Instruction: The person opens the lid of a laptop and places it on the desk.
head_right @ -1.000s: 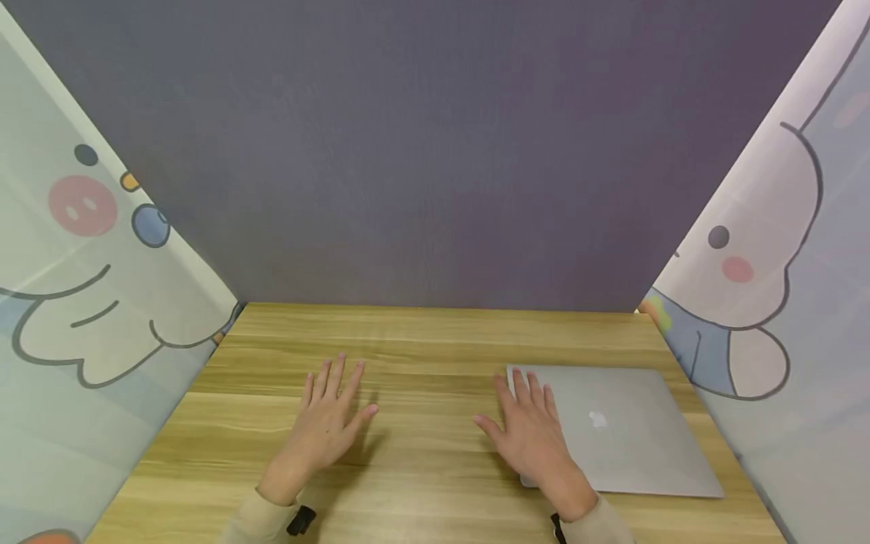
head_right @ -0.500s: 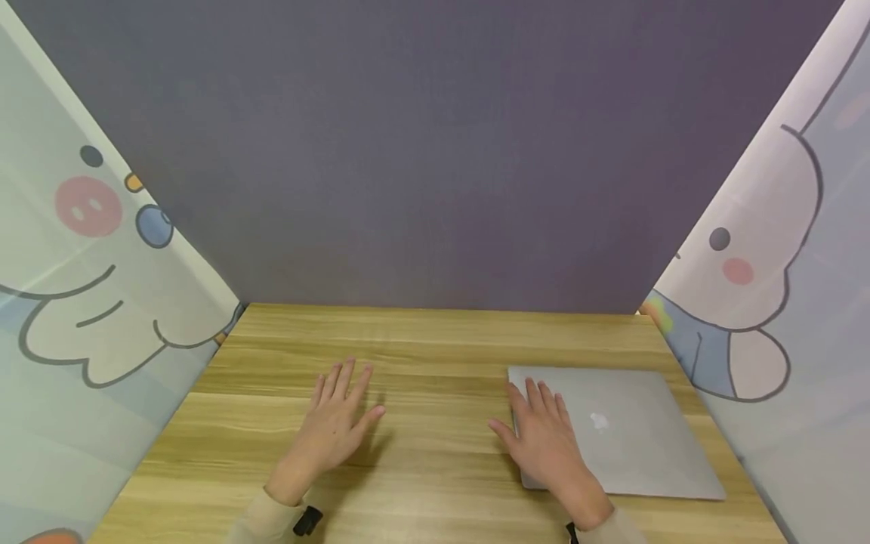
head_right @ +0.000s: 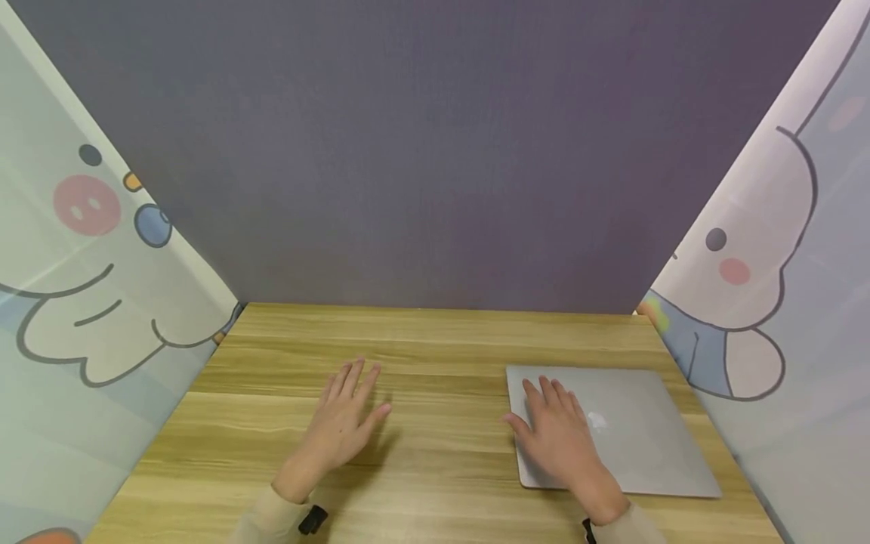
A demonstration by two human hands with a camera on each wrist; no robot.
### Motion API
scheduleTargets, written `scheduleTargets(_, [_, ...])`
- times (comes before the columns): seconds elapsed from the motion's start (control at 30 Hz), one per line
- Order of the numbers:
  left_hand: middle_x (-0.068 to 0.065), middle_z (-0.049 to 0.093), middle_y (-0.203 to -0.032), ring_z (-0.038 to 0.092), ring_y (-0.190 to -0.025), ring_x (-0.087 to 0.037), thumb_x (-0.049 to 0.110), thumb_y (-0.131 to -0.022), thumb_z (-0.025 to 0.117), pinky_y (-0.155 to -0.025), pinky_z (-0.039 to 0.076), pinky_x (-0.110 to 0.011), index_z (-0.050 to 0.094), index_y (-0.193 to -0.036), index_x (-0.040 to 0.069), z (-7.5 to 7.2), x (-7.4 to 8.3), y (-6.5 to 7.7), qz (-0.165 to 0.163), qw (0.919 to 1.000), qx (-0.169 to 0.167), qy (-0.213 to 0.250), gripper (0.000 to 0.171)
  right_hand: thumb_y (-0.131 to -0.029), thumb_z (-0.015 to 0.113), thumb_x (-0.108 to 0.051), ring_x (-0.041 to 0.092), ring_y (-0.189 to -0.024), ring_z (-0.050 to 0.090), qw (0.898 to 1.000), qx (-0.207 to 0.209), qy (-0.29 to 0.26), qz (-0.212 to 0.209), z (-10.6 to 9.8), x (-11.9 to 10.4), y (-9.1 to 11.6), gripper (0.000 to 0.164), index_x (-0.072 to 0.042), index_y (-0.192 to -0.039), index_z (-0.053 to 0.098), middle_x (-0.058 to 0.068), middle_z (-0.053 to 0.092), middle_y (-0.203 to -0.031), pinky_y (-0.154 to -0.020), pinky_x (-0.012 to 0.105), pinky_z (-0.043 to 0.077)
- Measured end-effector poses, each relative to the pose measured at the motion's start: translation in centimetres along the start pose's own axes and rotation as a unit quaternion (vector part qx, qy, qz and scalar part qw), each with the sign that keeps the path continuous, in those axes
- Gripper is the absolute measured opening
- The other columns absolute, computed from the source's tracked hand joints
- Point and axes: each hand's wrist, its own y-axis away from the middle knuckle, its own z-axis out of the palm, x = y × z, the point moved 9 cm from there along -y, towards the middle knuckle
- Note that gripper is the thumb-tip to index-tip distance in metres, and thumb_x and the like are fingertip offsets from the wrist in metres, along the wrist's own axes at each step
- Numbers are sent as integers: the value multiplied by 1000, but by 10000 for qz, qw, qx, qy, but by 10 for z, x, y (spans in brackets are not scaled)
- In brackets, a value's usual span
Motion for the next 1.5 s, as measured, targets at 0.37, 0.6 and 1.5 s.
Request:
scheduleTargets(0.37, [-31,34,-156,32,-142,-51,43,-106,50,-113,28,-67,38,-155,3,9,9,-5,-27,9988,-223,437,65,-101,62,-42,59,-127,45,9992,19,-224,322,-12,25,-3,65,5,-145,50,38,49,-140,-100,72,38])
scheduleTargets(0.6, [-30,36,-154,35,-141,-48,44,-106,50,-112,32,-66,38,-155,3,13,14,-8,-21,9974,-300,649,65,-99,67,-35,58,-118,53,9990,167,-283,293,-19,34,-8,61,6,-141,53,36,56,-131,-93,70,45])
scheduleTargets(1.5, [-23,48,-145,45,-134,-42,52,-107,39,-109,40,-58,38,-155,6,27,53,-26,12,9904,-582,1256,67,-103,59,-37,59,-114,53,9946,-73,-610,833,-34,86,-4,53,7,-133,60,38,56,-129,-87,70,46])
